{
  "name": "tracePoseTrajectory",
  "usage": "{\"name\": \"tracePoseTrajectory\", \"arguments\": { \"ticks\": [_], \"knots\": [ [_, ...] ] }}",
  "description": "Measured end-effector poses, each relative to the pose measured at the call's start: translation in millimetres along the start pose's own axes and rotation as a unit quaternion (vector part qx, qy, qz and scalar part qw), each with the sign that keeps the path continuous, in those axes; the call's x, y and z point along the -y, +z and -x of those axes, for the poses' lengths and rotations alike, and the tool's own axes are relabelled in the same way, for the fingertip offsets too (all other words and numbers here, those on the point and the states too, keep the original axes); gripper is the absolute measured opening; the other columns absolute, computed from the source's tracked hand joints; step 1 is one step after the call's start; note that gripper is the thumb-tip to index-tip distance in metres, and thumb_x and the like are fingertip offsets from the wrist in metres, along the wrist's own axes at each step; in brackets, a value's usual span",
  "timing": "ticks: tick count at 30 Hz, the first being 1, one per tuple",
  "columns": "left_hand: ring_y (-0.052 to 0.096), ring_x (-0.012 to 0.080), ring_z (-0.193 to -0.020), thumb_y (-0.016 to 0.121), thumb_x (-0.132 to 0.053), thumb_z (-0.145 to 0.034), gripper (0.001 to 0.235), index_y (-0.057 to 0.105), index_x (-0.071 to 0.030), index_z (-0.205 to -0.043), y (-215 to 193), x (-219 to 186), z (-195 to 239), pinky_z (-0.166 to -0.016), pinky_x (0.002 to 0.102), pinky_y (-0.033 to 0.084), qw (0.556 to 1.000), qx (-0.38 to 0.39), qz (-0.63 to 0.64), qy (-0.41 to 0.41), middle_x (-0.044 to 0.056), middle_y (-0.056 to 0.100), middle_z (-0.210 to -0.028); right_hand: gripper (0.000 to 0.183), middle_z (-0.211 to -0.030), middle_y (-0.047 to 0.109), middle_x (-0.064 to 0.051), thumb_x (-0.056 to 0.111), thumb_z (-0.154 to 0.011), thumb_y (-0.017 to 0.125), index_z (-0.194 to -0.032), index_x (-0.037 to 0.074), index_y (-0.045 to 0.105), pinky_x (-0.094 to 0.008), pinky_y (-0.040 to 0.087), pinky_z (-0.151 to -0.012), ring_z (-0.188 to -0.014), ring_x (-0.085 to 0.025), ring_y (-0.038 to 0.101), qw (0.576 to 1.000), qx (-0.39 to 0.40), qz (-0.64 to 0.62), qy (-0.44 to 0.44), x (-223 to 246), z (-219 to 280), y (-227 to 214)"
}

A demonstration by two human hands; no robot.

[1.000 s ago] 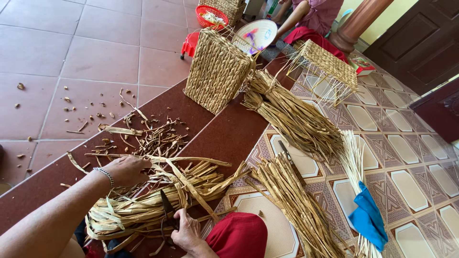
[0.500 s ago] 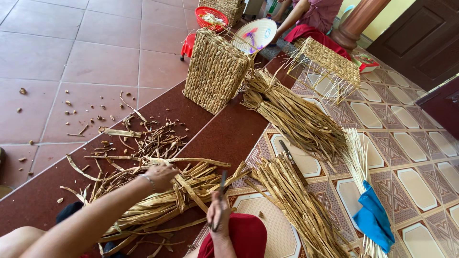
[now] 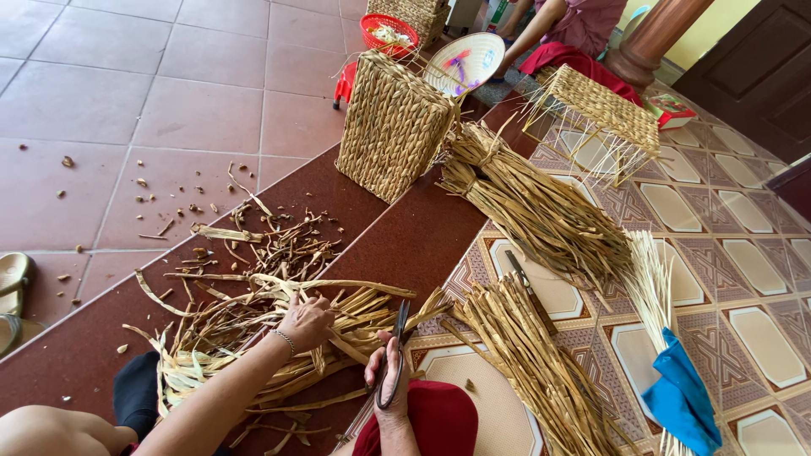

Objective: The person sits on the floor and uses shears to trim the ends of dried plant stalks. They repeatedly pick up stalks, cut them to length, and place the trimmed pieces into a pile.

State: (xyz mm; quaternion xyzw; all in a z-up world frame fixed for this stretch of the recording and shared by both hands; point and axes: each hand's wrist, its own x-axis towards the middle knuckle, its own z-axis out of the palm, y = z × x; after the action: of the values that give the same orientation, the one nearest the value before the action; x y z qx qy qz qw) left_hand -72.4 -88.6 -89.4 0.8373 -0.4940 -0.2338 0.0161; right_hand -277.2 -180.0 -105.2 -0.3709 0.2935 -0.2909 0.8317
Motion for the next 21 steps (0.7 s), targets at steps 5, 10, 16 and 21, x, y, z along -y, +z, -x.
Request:
{"name": "tracePoseTrajectory", "arguments": {
  "ticks": [5,10,16,21],
  "knots": [
    [0.06,0.0192,-0.107,0.07,-0.037,-0.093,0.031,0.068,-0.024,-0.121,-3.9,6.3,2.0,-0.098,0.046,0.045,0.998,-0.06,0.002,0.022,0.004,0.061,-0.116,0.049,-0.065,0.055,-0.005,0.043,-0.102,0.052,-0.121,-0.001,0.062,-0.026,0.039,-0.043,-0.045,-0.013,0.048,0.999,0.034,0.019,-0.028,-0.4,1.8,1.3],
    [0.06,0.0191,-0.095,0.065,-0.043,-0.099,0.029,0.071,-0.02,-0.117,-12.4,-0.1,18.0,-0.091,0.041,0.047,0.999,0.042,-0.014,-0.022,0.006,0.058,-0.113,0.051,-0.067,0.055,-0.005,0.043,-0.103,0.052,-0.119,-0.004,0.063,-0.026,0.039,-0.044,-0.047,-0.013,0.048,0.999,0.038,0.015,-0.026,-5.6,2.9,-5.3],
    [0.054,0.0141,-0.06,0.054,-0.035,-0.105,0.03,0.065,-0.012,-0.089,-9.1,-11.6,46.1,-0.063,0.037,0.042,0.993,-0.105,0.053,-0.017,-0.001,0.059,-0.071,0.046,-0.068,0.058,-0.006,0.042,-0.101,0.057,-0.119,-0.001,0.06,-0.026,0.042,-0.043,-0.046,-0.013,0.051,0.997,0.038,0.062,-0.037,-5.0,0.3,-1.0],
    [0.05,0.0181,-0.044,0.052,-0.034,-0.107,0.028,0.056,-0.013,-0.089,36.4,-40.5,74.1,-0.041,0.038,0.042,0.967,-0.184,0.171,0.042,0.001,0.057,-0.056,0.042,-0.084,0.074,-0.013,0.04,-0.096,0.06,-0.114,0.002,0.059,-0.025,0.047,-0.044,-0.05,-0.012,0.059,0.996,0.048,0.079,-0.006,-0.5,4.2,10.3]
  ]
}}
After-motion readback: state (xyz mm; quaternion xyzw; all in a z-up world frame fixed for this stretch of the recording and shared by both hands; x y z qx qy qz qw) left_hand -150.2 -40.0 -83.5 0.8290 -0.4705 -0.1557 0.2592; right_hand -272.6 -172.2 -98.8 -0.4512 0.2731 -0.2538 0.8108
